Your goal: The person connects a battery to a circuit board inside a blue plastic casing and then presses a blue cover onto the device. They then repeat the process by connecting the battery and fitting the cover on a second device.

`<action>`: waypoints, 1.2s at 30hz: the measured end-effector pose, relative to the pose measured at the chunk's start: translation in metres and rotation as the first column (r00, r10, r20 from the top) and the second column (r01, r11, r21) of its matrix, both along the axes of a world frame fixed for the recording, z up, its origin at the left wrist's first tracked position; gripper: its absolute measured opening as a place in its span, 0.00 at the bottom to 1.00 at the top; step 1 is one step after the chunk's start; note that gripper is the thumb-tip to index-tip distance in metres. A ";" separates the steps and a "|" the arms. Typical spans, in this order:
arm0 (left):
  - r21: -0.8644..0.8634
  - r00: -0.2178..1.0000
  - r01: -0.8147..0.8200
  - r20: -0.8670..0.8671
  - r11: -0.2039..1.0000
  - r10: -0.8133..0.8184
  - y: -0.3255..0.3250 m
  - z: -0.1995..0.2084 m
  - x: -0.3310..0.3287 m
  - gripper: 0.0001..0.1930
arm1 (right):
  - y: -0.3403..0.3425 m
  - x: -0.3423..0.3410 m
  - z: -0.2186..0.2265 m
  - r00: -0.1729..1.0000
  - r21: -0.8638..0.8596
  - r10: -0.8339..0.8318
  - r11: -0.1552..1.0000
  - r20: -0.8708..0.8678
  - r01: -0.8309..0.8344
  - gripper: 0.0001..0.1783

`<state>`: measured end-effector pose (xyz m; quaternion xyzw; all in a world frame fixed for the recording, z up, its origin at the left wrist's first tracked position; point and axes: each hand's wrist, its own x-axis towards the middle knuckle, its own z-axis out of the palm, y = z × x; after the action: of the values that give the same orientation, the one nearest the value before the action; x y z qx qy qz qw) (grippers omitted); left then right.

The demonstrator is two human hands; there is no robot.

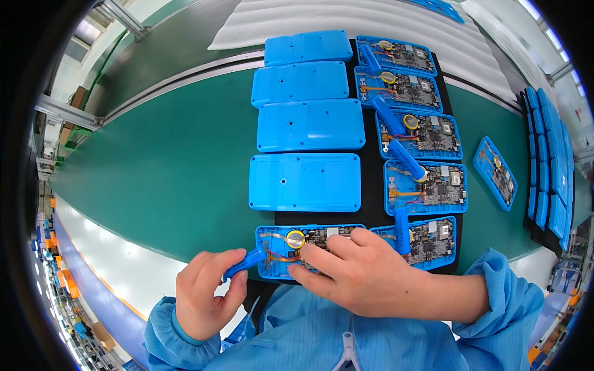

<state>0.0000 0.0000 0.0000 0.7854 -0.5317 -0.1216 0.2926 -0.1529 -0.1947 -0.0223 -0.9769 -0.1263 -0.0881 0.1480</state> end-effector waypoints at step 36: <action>-0.007 0.929 0.278 0.256 0.961 -0.267 -0.005 -0.021 -0.003 0.09 | 0.001 0.004 0.000 0.993 0.065 -0.031 0.997 -0.115 0.039 0.16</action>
<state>-0.0025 -0.0054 -0.0207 0.7066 -0.6709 -0.0487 0.2195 -0.1490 -0.1941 -0.0219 -0.9768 -0.0977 -0.0392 0.1863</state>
